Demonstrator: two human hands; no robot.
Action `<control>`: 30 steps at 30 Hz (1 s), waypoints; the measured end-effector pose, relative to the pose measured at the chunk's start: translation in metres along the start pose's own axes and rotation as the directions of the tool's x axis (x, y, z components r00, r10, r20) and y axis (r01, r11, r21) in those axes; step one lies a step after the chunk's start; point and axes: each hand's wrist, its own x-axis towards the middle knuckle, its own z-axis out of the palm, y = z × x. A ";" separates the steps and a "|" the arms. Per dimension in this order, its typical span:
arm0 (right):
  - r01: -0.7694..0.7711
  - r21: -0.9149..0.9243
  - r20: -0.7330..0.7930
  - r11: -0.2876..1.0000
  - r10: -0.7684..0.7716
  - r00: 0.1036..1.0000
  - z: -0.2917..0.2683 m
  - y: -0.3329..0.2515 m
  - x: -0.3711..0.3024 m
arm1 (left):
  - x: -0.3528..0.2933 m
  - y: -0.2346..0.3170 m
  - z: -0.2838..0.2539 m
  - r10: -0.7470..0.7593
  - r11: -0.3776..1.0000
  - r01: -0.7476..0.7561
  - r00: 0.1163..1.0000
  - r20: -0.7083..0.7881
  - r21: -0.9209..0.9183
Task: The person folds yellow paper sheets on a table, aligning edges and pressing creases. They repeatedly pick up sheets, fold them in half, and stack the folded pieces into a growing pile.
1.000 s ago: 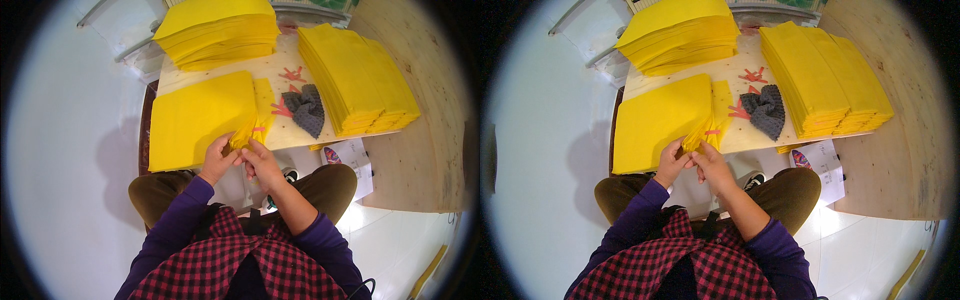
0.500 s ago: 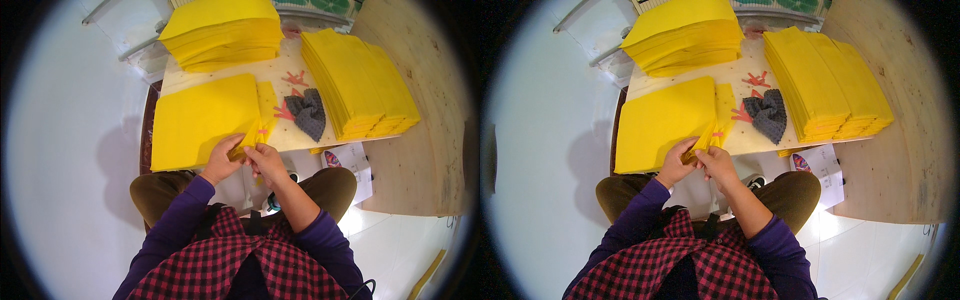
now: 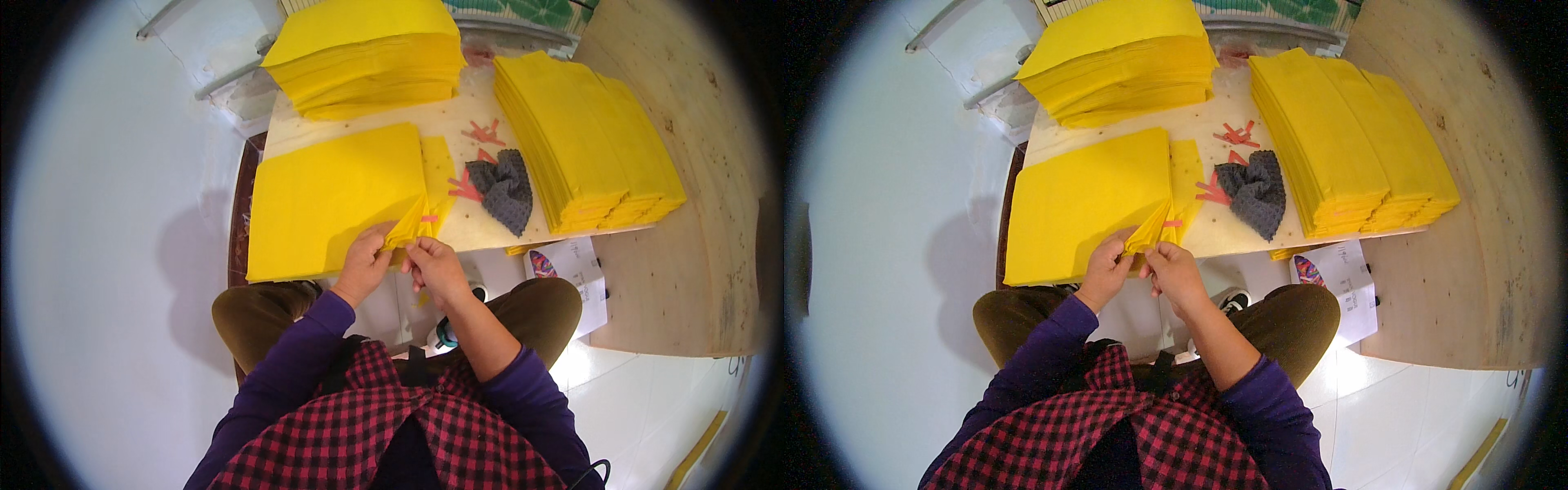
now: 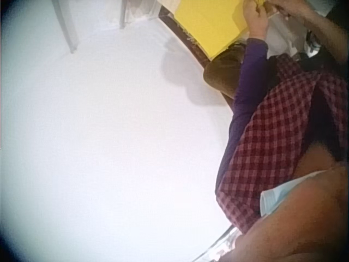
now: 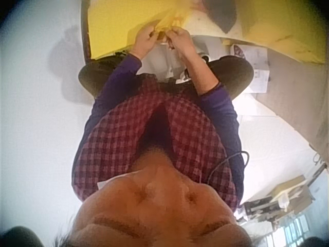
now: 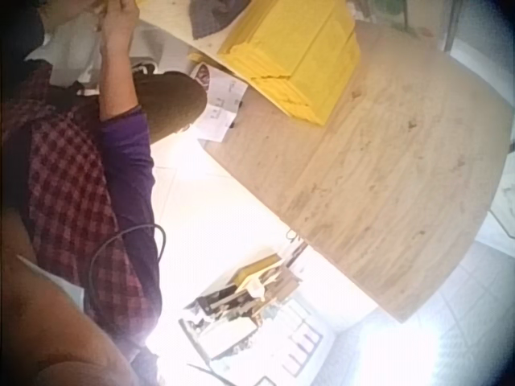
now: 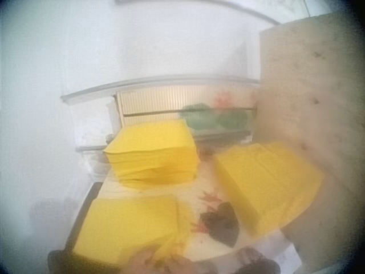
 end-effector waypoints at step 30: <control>0.415 -0.699 0.061 0.582 -0.530 0.846 -0.015 -0.022 0.031 | 0.000 0.000 0.001 -0.021 0.999 0.019 0.999 -0.043 -0.051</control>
